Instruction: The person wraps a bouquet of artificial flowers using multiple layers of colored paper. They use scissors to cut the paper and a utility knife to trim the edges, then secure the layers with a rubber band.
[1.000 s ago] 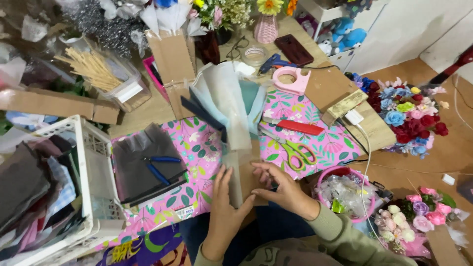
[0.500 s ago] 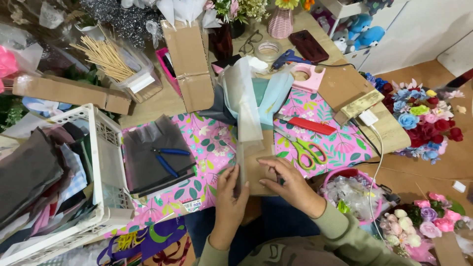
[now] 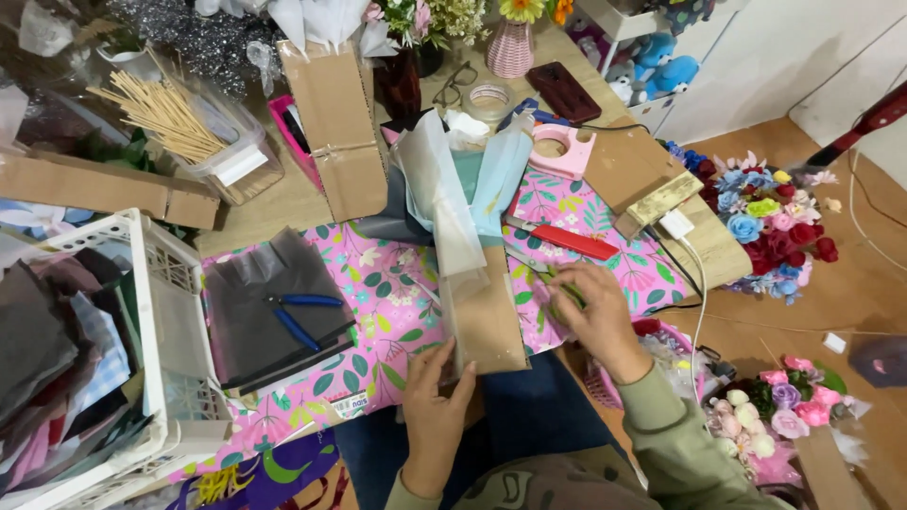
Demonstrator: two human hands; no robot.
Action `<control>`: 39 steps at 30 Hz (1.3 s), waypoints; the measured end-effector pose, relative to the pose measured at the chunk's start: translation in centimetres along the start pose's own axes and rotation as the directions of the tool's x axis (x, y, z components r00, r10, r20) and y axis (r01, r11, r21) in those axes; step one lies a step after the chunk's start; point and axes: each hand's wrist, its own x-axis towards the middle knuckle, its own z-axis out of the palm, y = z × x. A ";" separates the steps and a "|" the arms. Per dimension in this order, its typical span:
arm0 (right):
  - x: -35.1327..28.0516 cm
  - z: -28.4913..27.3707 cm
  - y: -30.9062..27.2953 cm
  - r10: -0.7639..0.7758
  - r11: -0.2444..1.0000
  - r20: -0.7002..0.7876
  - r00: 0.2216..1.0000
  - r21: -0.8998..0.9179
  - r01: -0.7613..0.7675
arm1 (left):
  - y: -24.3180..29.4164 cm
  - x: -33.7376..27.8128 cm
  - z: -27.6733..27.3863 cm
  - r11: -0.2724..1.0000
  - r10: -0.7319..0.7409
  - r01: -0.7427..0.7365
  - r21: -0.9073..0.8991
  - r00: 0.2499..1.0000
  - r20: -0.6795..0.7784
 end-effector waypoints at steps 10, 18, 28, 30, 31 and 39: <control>-1.4 -0.7 4.6 0.183 0.953 0.198 0.963 -0.276 -0.124 | -0.6 1.2 3.2 0.975 0.219 -0.218 0.047 0.975 -0.022; 3.0 -0.2 5.4 0.023 0.948 0.034 0.999 -0.317 -0.011 | 0.2 0.7 2.9 0.926 0.376 -0.372 0.060 0.924 -0.067; 3.2 -0.9 6.1 0.179 0.909 0.124 0.976 -0.401 -0.116 | -0.5 0.2 3.6 0.927 0.375 -0.374 -0.030 0.923 0.088; 2.5 -2.4 5.4 0.221 0.916 0.077 0.972 -0.359 -0.180 | 0.0 0.6 3.9 0.910 0.414 -0.410 -0.057 0.897 0.155; 2.0 -3.2 5.1 0.261 0.920 0.033 0.965 -0.311 -0.238 | 0.2 0.8 4.1 0.893 0.450 -0.443 -0.082 0.866 0.217; 0.3 -8.6 -3.3 0.429 0.893 0.241 0.871 0.029 -0.448 | -0.9 8.4 3.0 0.788 0.541 -0.605 0.110 0.767 0.346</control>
